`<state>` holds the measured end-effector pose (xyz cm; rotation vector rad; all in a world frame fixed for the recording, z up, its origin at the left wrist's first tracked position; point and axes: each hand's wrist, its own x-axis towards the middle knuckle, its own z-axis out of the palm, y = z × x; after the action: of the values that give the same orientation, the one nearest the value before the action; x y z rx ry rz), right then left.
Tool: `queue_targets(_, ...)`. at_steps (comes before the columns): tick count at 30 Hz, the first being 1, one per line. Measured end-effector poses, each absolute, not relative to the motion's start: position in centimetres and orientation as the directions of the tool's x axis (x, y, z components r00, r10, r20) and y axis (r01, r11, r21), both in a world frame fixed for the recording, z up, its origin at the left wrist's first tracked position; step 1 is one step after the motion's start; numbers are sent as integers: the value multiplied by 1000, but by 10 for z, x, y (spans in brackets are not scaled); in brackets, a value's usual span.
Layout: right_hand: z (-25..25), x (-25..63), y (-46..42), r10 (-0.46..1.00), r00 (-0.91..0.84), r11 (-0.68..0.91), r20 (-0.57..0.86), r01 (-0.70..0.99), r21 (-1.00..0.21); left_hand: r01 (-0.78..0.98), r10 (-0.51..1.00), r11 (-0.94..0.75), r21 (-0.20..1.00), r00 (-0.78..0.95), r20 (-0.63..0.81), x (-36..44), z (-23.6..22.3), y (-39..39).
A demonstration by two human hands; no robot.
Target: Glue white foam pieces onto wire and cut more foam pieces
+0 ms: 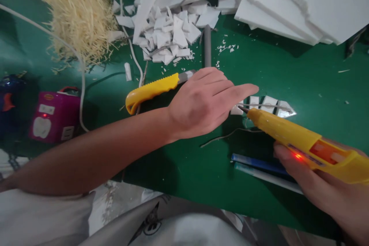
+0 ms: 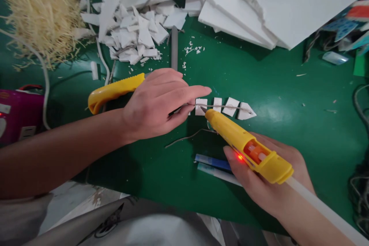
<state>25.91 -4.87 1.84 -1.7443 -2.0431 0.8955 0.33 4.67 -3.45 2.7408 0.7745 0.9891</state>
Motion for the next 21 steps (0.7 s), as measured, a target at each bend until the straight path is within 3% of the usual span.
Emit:
queue_targets(4, 18, 255, -52, 965, -182, 26, -191, 786, -618, 459, 542, -840, 290, 675, 502, 4, -34, 47)
queue_targets(7, 17, 251, -53, 979, -152, 38, -137, 794, -606, 472, 559, -829, 300, 685, 467, 4, -33, 47)
queue_targets(12, 18, 257, -51, 954, -298, 246, -39, 849, -468, 476, 566, -825, 306, 683, 462, 4, -32, 47)
queue_targets(21, 12, 269, -53, 929, -369, 301, -38, 811, -502, 436, 492, -868, 238, 683, 540, 2, -33, 46)
